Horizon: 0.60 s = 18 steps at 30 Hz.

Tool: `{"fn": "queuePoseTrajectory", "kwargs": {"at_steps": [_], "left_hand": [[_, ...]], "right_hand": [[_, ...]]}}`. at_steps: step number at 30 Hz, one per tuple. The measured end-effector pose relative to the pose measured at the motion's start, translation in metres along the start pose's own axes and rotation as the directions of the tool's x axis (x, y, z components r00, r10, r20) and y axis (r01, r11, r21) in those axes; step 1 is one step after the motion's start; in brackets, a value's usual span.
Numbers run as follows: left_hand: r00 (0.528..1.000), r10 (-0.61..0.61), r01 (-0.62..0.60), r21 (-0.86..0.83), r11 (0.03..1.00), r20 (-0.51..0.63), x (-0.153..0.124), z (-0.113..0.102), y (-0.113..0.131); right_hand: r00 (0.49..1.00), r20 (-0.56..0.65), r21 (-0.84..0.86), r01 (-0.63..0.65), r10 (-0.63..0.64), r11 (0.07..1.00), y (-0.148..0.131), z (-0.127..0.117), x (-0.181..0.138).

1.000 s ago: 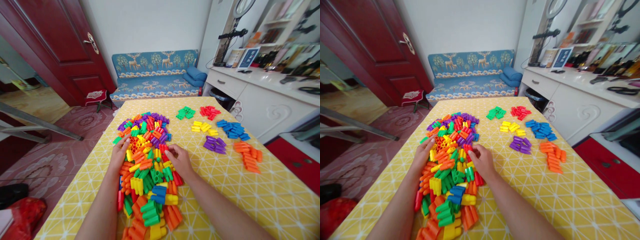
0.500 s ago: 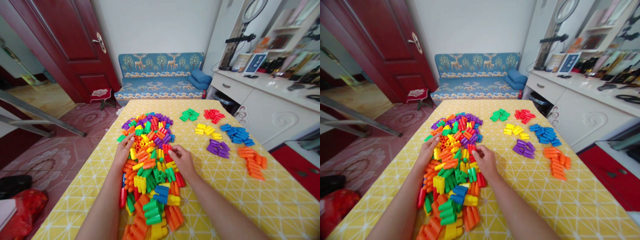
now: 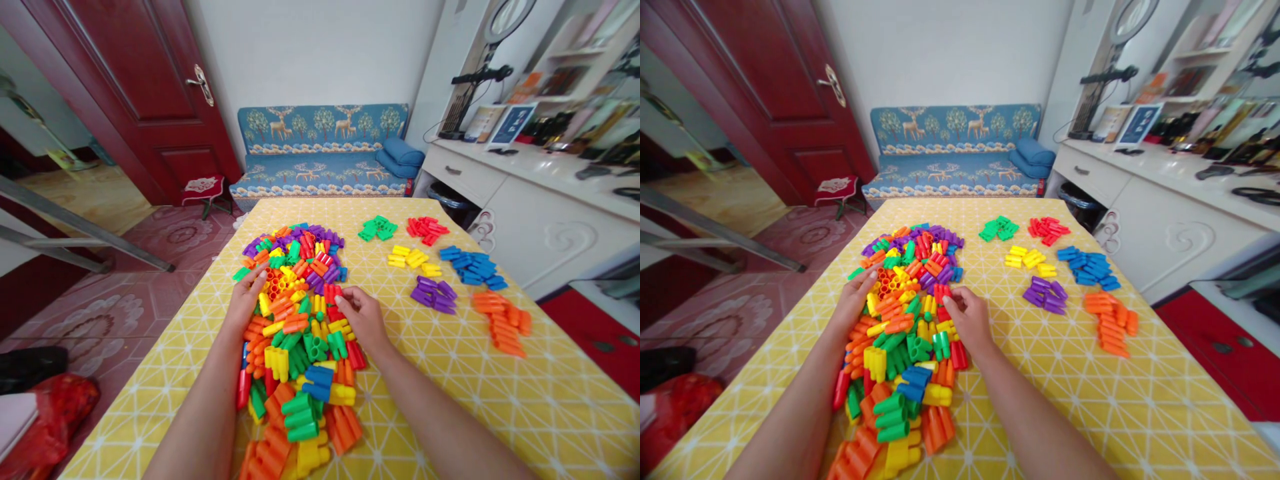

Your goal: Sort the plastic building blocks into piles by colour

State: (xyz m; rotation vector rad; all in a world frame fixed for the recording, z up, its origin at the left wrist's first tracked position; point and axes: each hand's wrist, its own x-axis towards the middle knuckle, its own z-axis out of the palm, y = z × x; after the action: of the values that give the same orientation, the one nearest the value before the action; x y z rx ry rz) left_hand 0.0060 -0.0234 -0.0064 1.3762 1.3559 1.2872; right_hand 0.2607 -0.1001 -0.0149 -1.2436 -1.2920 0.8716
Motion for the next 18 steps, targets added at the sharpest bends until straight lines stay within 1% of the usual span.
{"fn": "queuePoseTrajectory", "kwargs": {"at_steps": [5,9,13,18], "left_hand": [[1.0,-0.008,0.007,-0.017,1.0,-0.007,0.0013,-0.0004,-0.0022],[1.0,0.002,-0.002,0.009,1.0,0.0,0.0004,-0.001,-0.0003],[1.0,0.005,-0.004,0.037,0.999,-0.023,-0.0009,-0.0018,0.0013],[1.0,0.014,-0.013,0.048,0.999,-0.013,-0.0005,-0.0028,0.0011]], "right_hand": [[1.0,-0.006,0.027,-0.013,0.013,1.0,-0.0019,0.0003,0.0002],[1.0,-0.01,0.047,-0.022,0.022,0.999,-0.0046,0.0005,-0.0005],[0.999,-0.027,0.058,-0.025,0.026,0.998,-0.0044,0.0014,-0.0008],[0.997,-0.066,0.164,-0.04,0.051,0.986,-0.003,0.0011,-0.0005]]}}
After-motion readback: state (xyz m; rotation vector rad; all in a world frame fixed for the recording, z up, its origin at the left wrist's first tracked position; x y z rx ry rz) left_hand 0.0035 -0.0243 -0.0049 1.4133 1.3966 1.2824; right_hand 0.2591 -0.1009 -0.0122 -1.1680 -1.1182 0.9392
